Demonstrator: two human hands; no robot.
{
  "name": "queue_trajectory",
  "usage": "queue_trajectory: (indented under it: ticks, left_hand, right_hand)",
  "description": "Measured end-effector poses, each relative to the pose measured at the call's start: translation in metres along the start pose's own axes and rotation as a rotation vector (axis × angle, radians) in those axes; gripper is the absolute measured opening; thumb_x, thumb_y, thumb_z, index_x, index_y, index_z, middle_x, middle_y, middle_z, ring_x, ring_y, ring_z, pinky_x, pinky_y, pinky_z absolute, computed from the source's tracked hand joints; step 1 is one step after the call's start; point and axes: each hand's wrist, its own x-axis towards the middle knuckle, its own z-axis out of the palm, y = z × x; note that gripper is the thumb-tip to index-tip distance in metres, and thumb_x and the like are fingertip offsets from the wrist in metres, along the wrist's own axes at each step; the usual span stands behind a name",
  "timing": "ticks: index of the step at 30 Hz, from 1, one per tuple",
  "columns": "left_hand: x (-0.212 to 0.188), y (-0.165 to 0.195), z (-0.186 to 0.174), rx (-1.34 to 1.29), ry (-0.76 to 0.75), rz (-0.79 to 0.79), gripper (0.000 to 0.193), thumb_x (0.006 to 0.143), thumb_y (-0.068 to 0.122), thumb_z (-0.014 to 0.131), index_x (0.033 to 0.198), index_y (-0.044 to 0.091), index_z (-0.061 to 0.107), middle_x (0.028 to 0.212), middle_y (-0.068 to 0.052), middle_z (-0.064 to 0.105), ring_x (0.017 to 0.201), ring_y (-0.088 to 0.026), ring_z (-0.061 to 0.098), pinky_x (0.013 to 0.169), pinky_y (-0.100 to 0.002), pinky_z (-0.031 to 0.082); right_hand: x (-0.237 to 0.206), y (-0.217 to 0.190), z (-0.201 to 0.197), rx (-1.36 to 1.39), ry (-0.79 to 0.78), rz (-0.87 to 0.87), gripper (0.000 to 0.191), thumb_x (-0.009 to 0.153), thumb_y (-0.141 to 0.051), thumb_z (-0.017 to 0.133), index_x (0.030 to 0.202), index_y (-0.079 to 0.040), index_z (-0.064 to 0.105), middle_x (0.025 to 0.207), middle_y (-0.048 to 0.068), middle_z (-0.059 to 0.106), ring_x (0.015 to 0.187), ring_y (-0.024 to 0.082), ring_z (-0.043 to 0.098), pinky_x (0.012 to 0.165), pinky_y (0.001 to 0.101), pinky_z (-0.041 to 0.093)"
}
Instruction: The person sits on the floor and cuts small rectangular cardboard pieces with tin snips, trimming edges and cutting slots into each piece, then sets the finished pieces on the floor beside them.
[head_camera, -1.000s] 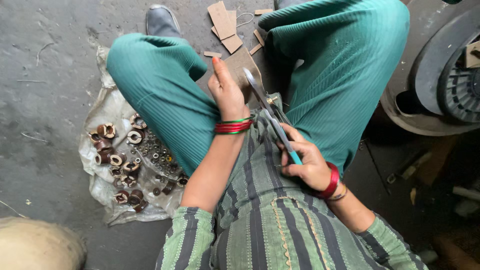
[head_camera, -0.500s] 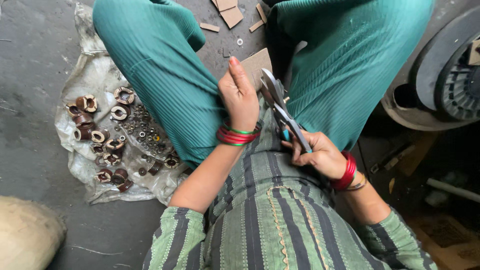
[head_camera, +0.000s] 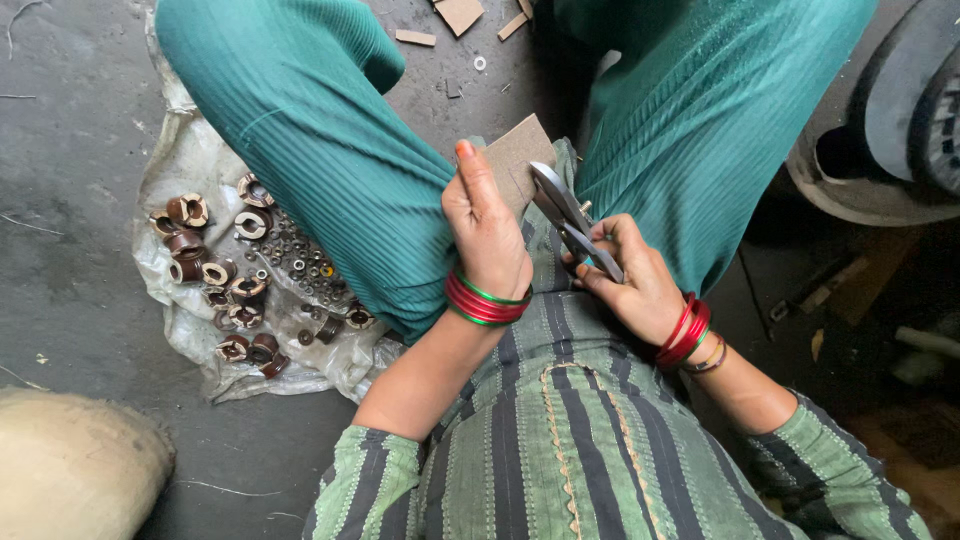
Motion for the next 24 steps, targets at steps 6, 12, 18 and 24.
queue_trajectory:
  ticks: [6,12,18,24]
  left_hand:
    - [-0.014,0.02,0.005,0.028,-0.001,0.03,0.045,0.115,0.034,0.037,0.081,0.005,0.048,0.079,0.002,0.049,0.073,-0.008,0.041,0.065,-0.03,0.038]
    - [-0.028,0.046,0.01,0.56,-0.169,0.64,0.036,0.12,0.018,0.034,0.096,-0.004,0.048,0.089,-0.012,0.049,0.075,-0.022,0.051,0.07,-0.033,0.042]
    - [-0.032,0.039,0.001,0.627,-0.155,0.509,0.037,0.119,0.016,0.036,0.089,-0.003,0.043,0.075,-0.01,0.041,0.064,-0.018,0.042,0.063,-0.033,0.035]
    - [-0.038,0.021,-0.004,0.211,-0.034,0.196,0.045,0.122,0.027,0.036,0.092,0.0,0.054,0.075,0.004,0.046,0.07,-0.002,0.039,0.065,-0.028,0.036]
  right_hand:
    - [-0.012,-0.018,-0.007,-0.208,-0.162,-0.307,0.043,0.087,-0.013,0.071,0.123,0.003,0.053,0.11,0.013,0.068,0.091,0.021,0.065,0.082,0.0341,0.052]
    - [-0.016,-0.014,-0.009,-0.249,-0.113,0.022,0.014,0.097,-0.015,0.058,0.099,-0.001,0.058,0.07,0.011,0.05,0.066,0.02,0.046,0.064,0.0343,0.045]
    - [-0.012,-0.003,-0.018,-0.188,-0.208,0.034,0.013,0.095,-0.014,0.057,0.095,-0.002,0.057,0.069,0.009,0.051,0.065,0.017,0.048,0.064,0.0345,0.045]
    - [-0.003,-0.001,-0.001,-0.104,-0.227,-0.089,0.021,0.096,-0.017,0.062,0.109,-0.002,0.06,0.092,0.009,0.062,0.085,0.02,0.057,0.08,0.0334,0.049]
